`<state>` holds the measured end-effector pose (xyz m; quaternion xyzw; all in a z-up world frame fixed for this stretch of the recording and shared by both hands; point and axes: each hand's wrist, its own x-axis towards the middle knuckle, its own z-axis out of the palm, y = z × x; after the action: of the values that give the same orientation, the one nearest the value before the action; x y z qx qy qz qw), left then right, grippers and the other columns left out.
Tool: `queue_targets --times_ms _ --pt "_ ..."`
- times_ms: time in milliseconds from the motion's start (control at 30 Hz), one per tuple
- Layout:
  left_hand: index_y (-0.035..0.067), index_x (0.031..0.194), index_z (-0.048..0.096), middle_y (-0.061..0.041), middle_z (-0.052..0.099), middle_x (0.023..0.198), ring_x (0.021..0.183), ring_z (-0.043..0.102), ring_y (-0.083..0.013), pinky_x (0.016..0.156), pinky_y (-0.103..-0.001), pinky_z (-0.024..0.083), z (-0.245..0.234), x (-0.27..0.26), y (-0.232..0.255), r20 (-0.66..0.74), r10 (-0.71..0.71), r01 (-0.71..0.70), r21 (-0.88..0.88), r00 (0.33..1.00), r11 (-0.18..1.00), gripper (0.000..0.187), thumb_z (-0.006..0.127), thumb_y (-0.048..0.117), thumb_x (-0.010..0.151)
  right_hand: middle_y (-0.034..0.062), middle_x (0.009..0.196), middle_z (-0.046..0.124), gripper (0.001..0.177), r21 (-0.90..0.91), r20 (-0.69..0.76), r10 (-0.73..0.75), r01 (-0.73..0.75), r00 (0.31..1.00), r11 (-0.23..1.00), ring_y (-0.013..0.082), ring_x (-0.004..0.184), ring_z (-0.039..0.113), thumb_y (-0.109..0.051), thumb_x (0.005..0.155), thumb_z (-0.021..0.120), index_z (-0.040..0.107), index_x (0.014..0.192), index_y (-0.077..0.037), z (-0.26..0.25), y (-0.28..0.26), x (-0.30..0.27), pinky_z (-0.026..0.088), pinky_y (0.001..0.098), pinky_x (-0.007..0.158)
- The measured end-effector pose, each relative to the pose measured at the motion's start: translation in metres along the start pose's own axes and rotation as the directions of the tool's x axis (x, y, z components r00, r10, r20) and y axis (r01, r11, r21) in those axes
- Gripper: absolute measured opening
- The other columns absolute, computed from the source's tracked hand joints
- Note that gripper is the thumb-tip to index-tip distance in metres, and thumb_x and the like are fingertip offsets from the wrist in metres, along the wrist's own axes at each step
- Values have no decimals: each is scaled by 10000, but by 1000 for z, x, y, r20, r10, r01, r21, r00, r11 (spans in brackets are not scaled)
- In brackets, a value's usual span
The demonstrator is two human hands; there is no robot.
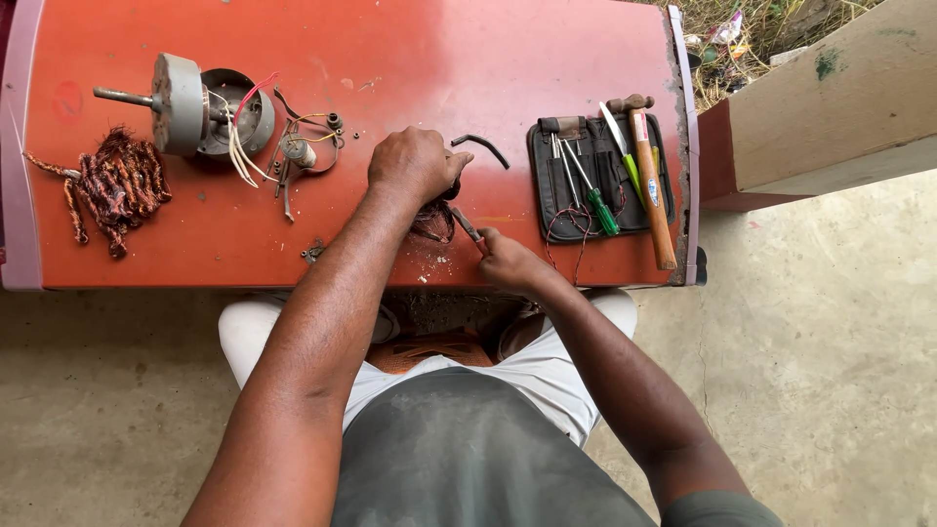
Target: The recorder is repairing an electric fan motor by manipulating the stator and wires on a work table.
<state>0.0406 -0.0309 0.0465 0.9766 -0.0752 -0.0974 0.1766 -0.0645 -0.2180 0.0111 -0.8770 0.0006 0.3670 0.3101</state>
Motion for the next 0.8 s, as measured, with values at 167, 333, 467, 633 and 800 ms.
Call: queue_targets --times_ms 167,333,467,633,800 --pt "97 937 786 -158 753 878 884 744 -334 785 -494 591 -3 -4 6 60 1 -2 4 998 1000 533 679 618 902 311 1203 666 625 -76 -23 -57 55 998 996 381 1171 656 1 834 486 437 1458 3 3 7 20 491 472 1040" --pt "93 941 784 -164 750 882 880 746 -338 766 -491 598 -2 -6 3 56 24 -25 10 998 1000 534 674 616 913 310 1254 659 579 -219 17 14 -10 1000 976 378 1239 639 -26 876 496 450 1451 15 -3 -4 20 477 476 1089" --pt "96 928 791 -170 750 887 885 739 -354 779 -500 587 1 -5 -5 2 36 -36 -35 999 999 532 686 617 889 285 1296 630 591 -176 32 -35 40 999 984 363 1254 616 -4 855 487 444 1444 8 -2 -5 28 466 464 1084" --pt "72 929 778 -179 747 888 873 738 -362 763 -508 585 1 -7 -7 -20 36 -37 -29 999 999 569 680 632 895 273 1264 674 483 -242 74 21 -2 997 970 356 1228 649 -31 894 473 529 1372 13 -9 -23 26 490 476 1056" --pt "90 933 787 -173 754 895 889 740 -359 798 -495 586 1 -6 -9 -10 27 -27 -58 1000 998 537 687 615 887 278 1250 658 600 -139 -9 -49 48 999 989 367 1219 638 1 844 500 463 1443 -1 -7 -1 35 482 466 1053"
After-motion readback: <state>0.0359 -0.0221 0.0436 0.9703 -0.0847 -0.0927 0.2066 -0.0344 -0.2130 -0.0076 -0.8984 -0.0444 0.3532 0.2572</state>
